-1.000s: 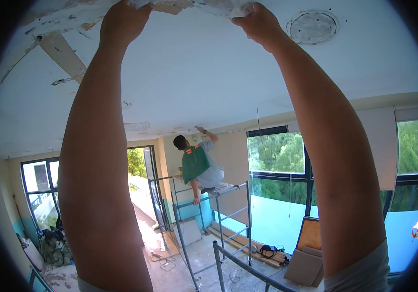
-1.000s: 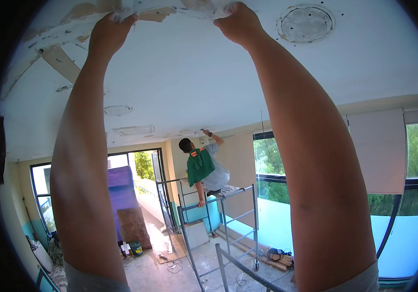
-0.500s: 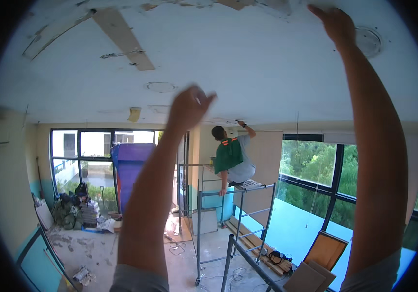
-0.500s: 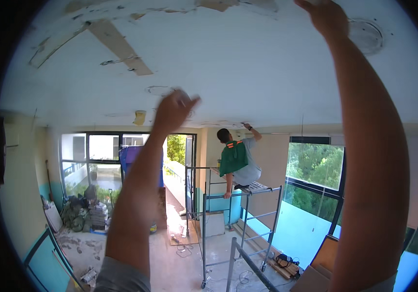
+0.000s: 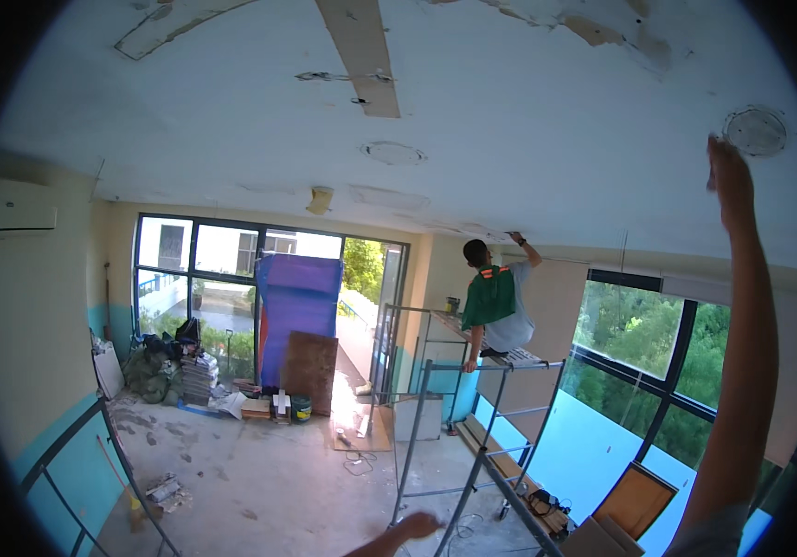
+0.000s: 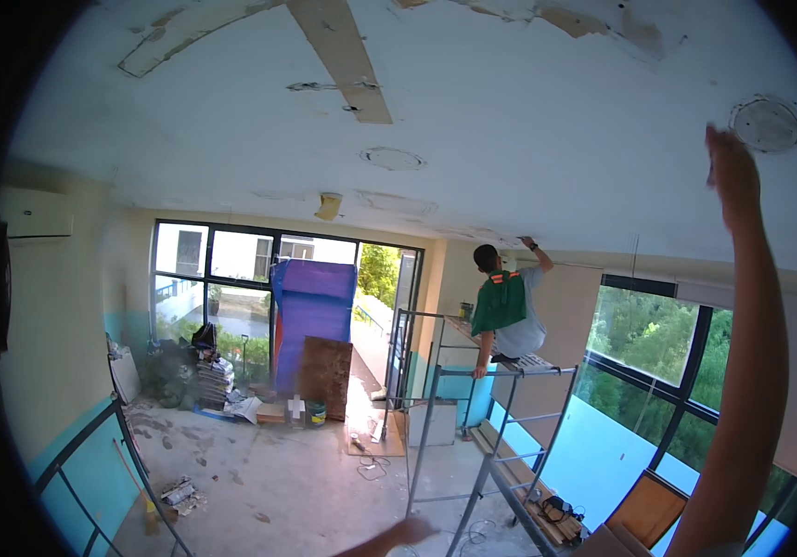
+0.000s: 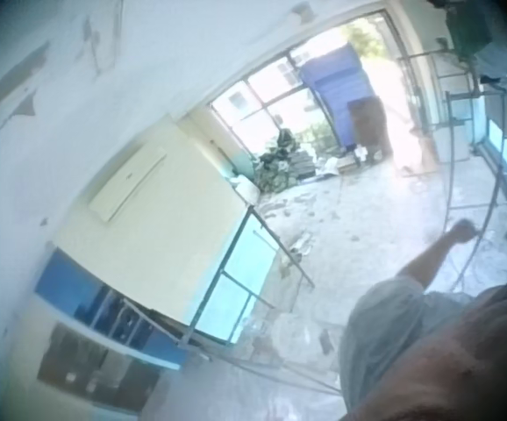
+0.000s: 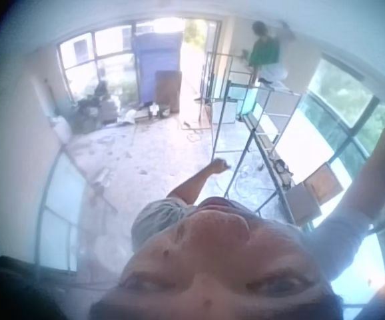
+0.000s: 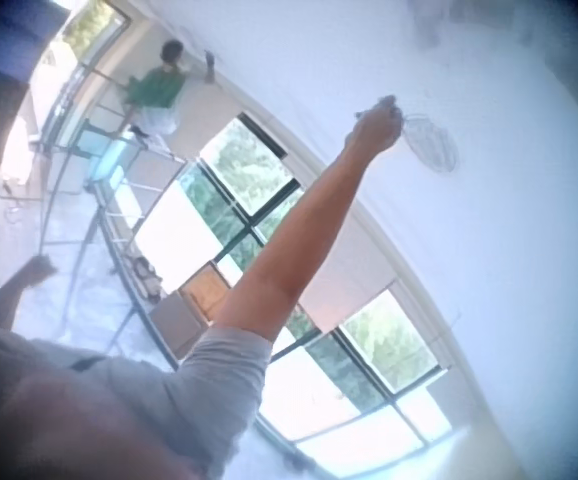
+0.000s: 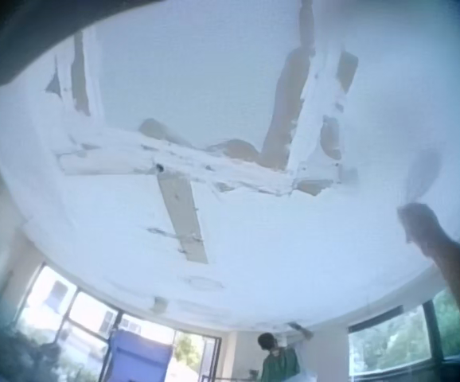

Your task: The person applies mesh tape to cracks in a ceiling by hand and then spreads joint compound over the tape using a putty knife.

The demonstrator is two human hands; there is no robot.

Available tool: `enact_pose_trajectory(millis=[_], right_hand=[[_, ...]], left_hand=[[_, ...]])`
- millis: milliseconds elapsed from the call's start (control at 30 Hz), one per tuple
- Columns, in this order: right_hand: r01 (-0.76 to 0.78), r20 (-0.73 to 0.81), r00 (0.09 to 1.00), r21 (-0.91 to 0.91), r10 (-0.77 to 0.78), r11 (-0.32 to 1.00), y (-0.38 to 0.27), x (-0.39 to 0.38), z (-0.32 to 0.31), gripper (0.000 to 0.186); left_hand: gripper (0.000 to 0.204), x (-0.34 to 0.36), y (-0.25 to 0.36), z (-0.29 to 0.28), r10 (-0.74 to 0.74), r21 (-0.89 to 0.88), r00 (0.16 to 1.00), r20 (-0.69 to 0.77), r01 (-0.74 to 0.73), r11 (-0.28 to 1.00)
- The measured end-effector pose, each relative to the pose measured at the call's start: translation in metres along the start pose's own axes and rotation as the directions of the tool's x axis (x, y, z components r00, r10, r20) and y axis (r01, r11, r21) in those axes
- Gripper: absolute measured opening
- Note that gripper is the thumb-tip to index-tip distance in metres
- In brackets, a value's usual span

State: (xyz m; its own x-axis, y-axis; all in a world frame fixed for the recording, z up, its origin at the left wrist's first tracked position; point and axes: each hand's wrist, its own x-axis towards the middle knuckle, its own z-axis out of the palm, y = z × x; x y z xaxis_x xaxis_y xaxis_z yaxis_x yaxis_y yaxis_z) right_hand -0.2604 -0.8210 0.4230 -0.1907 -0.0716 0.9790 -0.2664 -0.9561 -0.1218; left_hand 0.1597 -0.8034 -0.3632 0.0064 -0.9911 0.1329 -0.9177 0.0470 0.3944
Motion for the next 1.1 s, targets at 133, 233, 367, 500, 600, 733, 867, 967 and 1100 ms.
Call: enact_pose_trajectory(millis=[133, 233, 367, 500, 600, 733, 867, 967, 1100], right_hand=[[0.676, 0.216, 0.611, -0.644, -0.762, 0.360, 0.088, -0.116, 0.005, 0.032], [0.188, 0.497, 0.868, -0.312, -0.009, 0.931, 0.062, -0.275, 0.051, 0.035], [-0.631, 0.722, 0.561, 0.057, 0.404, 0.774, 0.068, -0.475, 0.074, 0.017], [-0.487, 0.742, 0.316, -0.408, 0.591, 0.772, 0.077, -0.681, 0.080, 0.030], [-0.027, 0.946, 0.235, -0.224, 0.224, 0.974, 0.125, -0.898, 0.051, 0.048], [-0.102, 0.911, -0.239, -0.368, 0.336, 0.924, 0.053, -0.929, 0.017, 0.044], [-0.059, 0.897, -0.347, -0.312, 0.273, 0.948, 0.044, -0.944, 0.032, 0.041], [-0.046, 0.893, -0.392, -0.259, 0.222, 0.965, 0.041, -0.951, 0.045, 0.039], [-0.035, 0.886, -0.433, -0.198, 0.164, 0.980, 0.040, -0.958, 0.061, 0.036]], left_hand=[[0.049, -0.114, -0.025, 0.061, -0.247, 0.106, 0.887, 0.391, 0.223, 0.969], [0.050, -0.211, -0.057, 0.041, -0.467, 0.096, 0.812, 0.351, 0.465, 0.880], [0.051, -0.281, -0.096, 0.010, -0.613, 0.070, 0.734, 0.293, 0.623, 0.779], [0.051, -0.343, -0.115, -0.012, -0.729, 0.042, 0.641, 0.242, 0.743, 0.668], [0.052, -0.371, -0.120, -0.024, -0.767, 0.014, 0.601, 0.225, 0.785, 0.619], [0.052, -0.429, -0.117, -0.023, -0.847, -0.026, 0.495, 0.193, 0.866, 0.500], [0.053, -0.465, -0.112, -0.023, -0.892, -0.051, 0.417, 0.174, 0.908, 0.415], [0.054, -0.488, -0.107, -0.020, -0.918, -0.070, 0.361, 0.166, 0.933, 0.354], [0.054, -0.511, -0.098, -0.012, -0.943, -0.087, 0.294, 0.159, 0.955, 0.283]])
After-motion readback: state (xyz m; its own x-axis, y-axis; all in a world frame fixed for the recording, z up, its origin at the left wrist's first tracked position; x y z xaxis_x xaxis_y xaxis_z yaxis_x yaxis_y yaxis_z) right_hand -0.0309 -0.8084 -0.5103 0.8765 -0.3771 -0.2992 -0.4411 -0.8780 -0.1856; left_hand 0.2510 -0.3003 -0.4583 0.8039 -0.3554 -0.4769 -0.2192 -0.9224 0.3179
